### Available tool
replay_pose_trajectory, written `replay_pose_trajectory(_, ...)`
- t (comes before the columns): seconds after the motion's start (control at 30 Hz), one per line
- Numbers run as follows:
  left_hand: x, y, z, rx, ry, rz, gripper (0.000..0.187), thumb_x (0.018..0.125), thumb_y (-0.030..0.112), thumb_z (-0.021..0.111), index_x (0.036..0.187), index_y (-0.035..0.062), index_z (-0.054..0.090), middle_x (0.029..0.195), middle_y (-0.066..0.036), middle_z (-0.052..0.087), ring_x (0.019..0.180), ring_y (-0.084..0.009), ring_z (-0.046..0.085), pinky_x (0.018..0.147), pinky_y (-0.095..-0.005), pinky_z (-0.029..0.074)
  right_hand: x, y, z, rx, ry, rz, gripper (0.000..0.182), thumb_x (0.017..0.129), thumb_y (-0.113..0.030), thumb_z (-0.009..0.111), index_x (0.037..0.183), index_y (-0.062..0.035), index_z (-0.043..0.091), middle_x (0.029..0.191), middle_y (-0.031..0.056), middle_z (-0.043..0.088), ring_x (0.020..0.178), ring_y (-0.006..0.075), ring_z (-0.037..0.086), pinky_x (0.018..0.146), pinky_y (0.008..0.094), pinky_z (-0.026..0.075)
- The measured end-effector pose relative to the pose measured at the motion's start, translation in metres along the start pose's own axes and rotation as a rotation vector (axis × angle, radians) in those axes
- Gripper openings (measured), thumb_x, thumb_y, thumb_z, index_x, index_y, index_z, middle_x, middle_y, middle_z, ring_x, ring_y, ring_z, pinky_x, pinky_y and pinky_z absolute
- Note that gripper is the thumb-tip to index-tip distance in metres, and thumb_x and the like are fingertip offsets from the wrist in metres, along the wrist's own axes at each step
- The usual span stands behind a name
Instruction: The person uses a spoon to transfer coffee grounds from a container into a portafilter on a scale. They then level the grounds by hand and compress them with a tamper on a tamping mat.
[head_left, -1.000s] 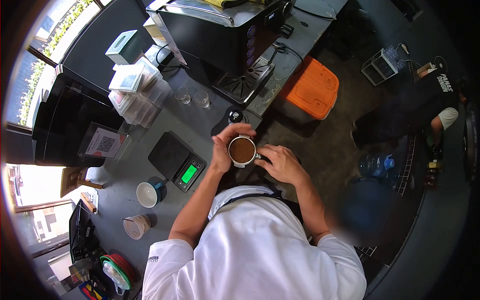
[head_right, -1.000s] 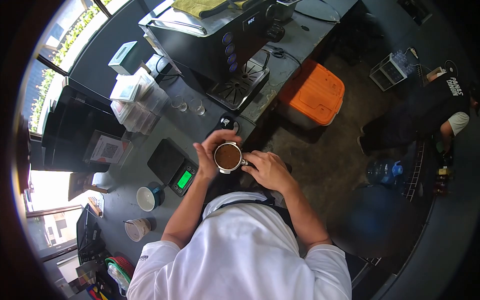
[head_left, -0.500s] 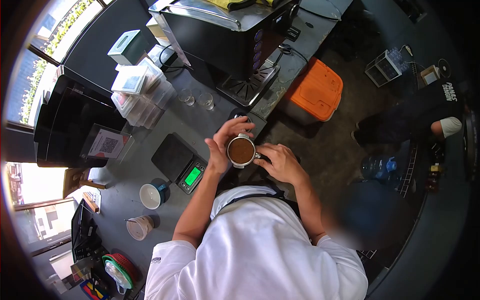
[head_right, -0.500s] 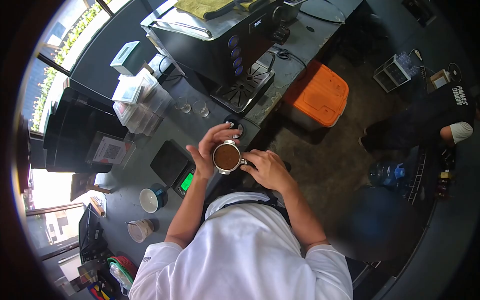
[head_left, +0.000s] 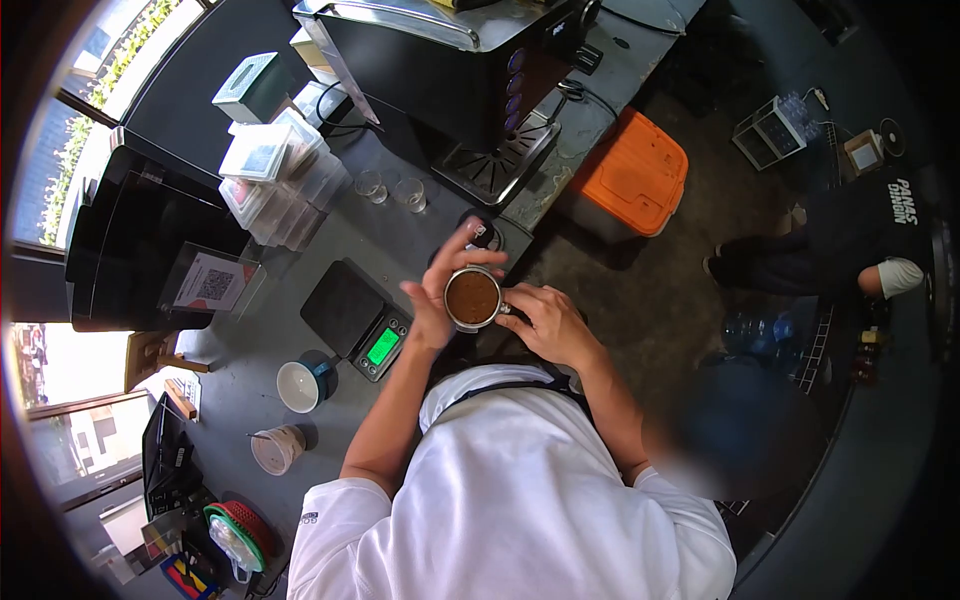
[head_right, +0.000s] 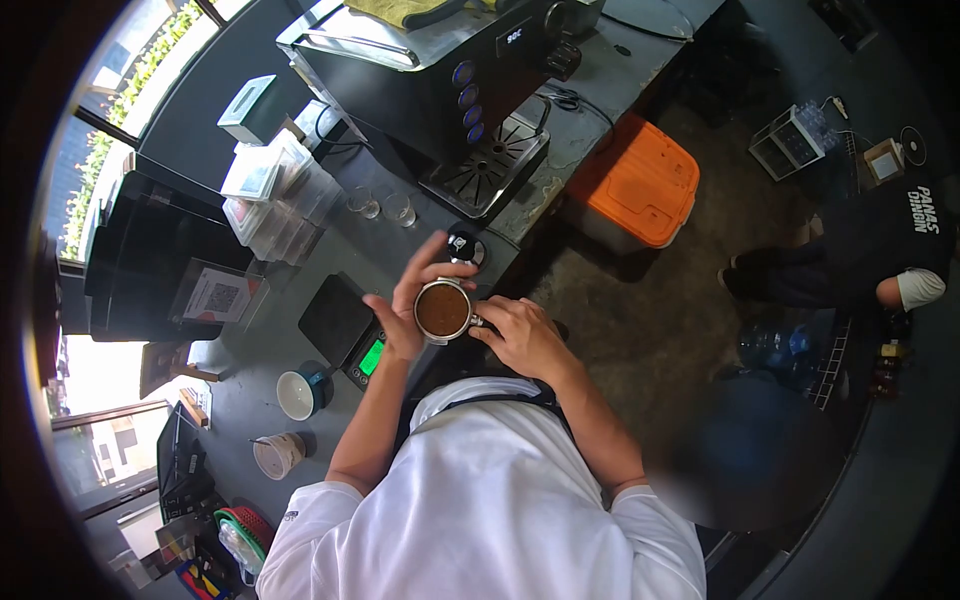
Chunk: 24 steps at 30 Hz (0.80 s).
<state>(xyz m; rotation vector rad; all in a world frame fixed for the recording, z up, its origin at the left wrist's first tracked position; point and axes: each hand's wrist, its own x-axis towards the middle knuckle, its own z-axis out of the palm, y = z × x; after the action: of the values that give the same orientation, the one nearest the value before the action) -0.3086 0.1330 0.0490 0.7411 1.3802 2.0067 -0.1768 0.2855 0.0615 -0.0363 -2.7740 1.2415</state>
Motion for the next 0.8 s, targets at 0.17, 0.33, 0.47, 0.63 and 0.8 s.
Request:
replay_pose_trajectory(0.17,0.003,0.0,0.001,-0.067,0.093,0.041,0.134,0.069,0.099,0.003,0.154,-0.0019,0.028,0.115,-0.021,0.066,0.1,-0.0265,0.066,0.094,-0.0398,0.052,0.0,0.001,-0.003,-0.103,0.003,-0.018,0.025,0.092,-0.024,0.066,0.107,-0.0042,0.066,0.099,0.0121,0.069,0.091,0.0343,0.066,0.081,0.0437,0.049)
replay_pose_trajectory(0.33,-0.006,0.0,0.004,-0.021,0.031,0.044,0.132,0.071,0.098,0.007,0.153,-0.003,0.028,0.108,-0.017,0.069,0.1,-0.0234,0.066,0.094,-0.0363,0.051,0.002,-0.001,-0.003,-0.149,-0.018,-0.059,0.023,0.091,-0.024,0.067,0.107,-0.0065,0.066,0.096,0.0098,0.067,0.089,0.0319,0.066,0.08,0.0436,0.049)
replay_pose_trajectory(0.47,-0.016,-0.001,-0.003,0.033,-0.01,0.034,0.134,0.069,0.099,0.006,0.151,-0.0039,0.03,0.108,-0.018,0.069,0.098,-0.0243,0.067,0.094,-0.0374,0.051,0.002,-0.004,-0.005,-0.149,-0.081,-0.072,0.022,0.09,-0.023,0.067,0.107,-0.0089,0.065,0.092,0.008,0.066,0.088,0.0301,0.065,0.08,0.0435,0.048)
replay_pose_trajectory(0.63,-0.021,0.002,-0.002,-0.035,0.064,0.004,0.135,0.069,0.099,0.004,0.146,-0.0049,0.039,0.111,-0.02,0.068,0.098,-0.026,0.068,0.093,-0.0386,0.053,0.003,-0.004,-0.009,-0.192,-0.125,-0.105,0.023,0.088,-0.022,0.07,0.104,-0.0056,0.066,0.095,0.0103,0.067,0.086,0.0321,0.065,0.077,0.0425,0.049)
replay_pose_trajectory(0.8,-0.028,-0.006,-0.005,-0.089,0.084,-0.019,0.136,0.067,0.1,0.002,0.143,-0.0051,0.044,0.113,-0.02,0.068,0.099,-0.0251,0.068,0.095,-0.0392,0.051,0.004,-0.009,-0.01,-0.19,-0.16,-0.105,0.022,0.088,-0.021,0.07,0.102,-0.0044,0.066,0.094,0.0106,0.066,0.085,0.0329,0.064,0.076,0.0421,0.048)
